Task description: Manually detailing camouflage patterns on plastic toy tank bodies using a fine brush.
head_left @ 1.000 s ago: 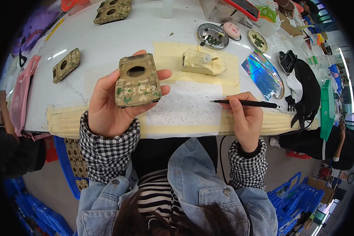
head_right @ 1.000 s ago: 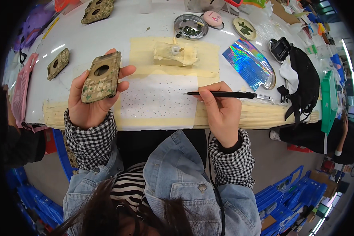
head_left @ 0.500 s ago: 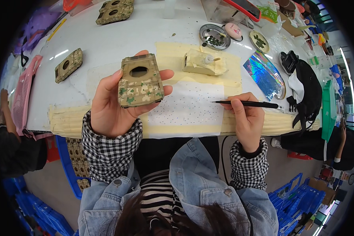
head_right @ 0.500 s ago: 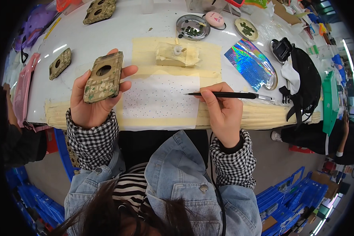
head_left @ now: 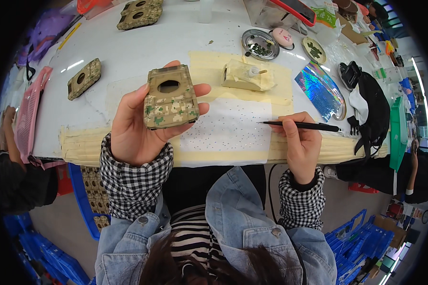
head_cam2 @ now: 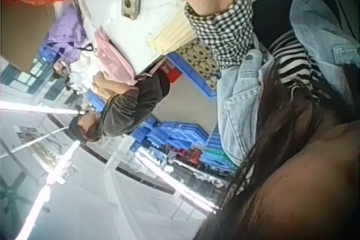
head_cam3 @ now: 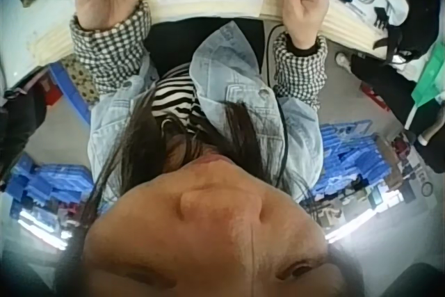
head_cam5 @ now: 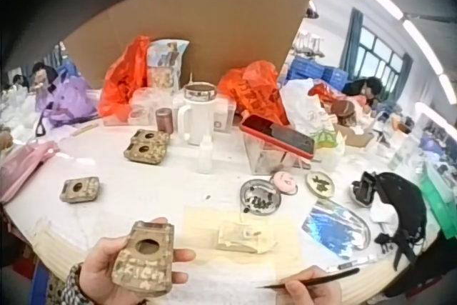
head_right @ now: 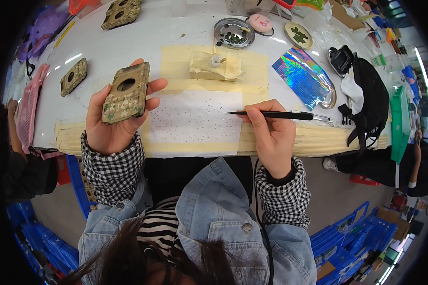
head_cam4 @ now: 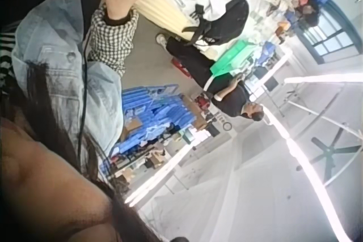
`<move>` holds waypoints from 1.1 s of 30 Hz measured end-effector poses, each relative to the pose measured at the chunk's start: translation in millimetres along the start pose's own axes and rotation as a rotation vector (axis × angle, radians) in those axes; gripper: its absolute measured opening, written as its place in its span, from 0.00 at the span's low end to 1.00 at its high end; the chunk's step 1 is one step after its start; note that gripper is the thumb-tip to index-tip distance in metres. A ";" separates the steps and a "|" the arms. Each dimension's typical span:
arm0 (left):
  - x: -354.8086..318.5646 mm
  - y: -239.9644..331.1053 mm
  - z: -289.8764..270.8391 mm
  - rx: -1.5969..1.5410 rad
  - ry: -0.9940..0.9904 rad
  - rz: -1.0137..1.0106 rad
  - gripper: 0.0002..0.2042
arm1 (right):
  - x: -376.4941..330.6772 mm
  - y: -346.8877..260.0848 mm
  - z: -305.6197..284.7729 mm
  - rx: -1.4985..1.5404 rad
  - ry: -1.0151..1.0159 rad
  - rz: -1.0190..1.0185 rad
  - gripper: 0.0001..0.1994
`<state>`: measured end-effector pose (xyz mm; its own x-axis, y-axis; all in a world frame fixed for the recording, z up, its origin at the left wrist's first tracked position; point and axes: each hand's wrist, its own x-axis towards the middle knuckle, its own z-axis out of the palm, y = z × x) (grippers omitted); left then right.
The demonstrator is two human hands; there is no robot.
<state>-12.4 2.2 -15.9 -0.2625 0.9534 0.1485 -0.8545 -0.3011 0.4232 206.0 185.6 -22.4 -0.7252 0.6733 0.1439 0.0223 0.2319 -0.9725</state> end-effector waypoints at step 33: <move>-4.8 -1.0 15.2 0.168 0.232 -0.008 0.25 | 39.6 -78.2 82.9 0.192 -0.259 -0.407 0.05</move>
<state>-3.4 -2.3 -3.4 -0.3679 0.9281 -0.0564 -0.7760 -0.2731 0.5685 118.4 135.9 44.1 -0.7963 0.3538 0.4906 -0.4055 0.2896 -0.8670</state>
